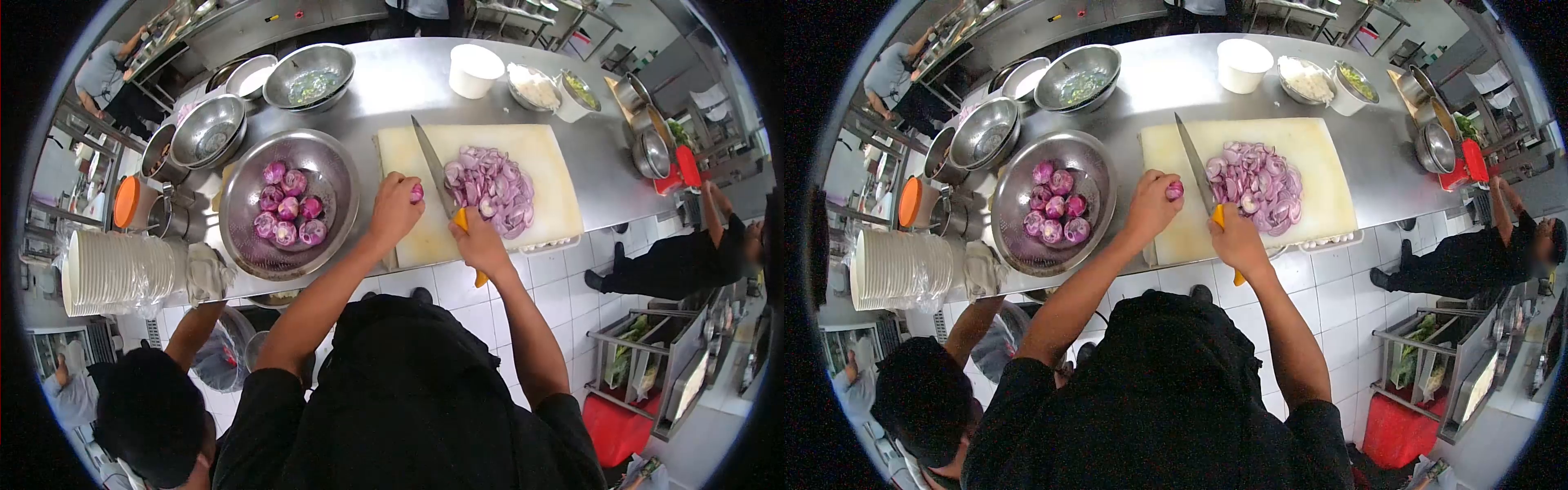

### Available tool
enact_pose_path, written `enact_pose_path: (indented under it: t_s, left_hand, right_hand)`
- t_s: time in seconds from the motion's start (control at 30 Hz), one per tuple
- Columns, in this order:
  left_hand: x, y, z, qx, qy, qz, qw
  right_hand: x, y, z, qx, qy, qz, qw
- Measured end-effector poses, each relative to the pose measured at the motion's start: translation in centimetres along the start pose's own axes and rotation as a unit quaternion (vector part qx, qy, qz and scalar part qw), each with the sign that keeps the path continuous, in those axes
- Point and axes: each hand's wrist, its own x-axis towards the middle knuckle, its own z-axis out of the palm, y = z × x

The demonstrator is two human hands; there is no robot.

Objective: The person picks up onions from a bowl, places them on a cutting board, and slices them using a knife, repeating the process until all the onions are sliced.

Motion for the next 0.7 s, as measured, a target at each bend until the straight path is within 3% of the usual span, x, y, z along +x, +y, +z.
enact_pose_path:
  t_s: [0.3, 0.4, 0.5, 0.6, 0.7]
  left_hand:
    - [-1.0, 0.2, -0.1, -0.151, -0.048, -0.073, 0.985]
    - [-1.5, 1.0, 0.3, -0.025, 0.077, 0.053, 0.995]
    - [-0.4, 2.5, 0.4, -0.003, 0.022, 0.146, 0.989]
    - [0.8, 3.8, 1.3, 0.023, -0.041, 0.164, 0.985]
    - [0.9, 4.3, 1.3, 0.021, -0.082, 0.124, 0.989]
  right_hand:
    - [-0.4, -2.0, 0.0, 0.004, 0.011, -0.038, 0.999]
    - [-0.8, -2.5, -1.4, 0.011, -0.005, 0.012, 1.0]
    - [-1.8, -3.0, -3.5, 0.037, 0.031, 0.04, 0.998]
    - [-1.6, -2.1, -4.7, 0.038, 0.049, 0.053, 0.997]
    - [-2.0, -0.9, -5.0, 0.049, 0.07, 0.045, 0.995]
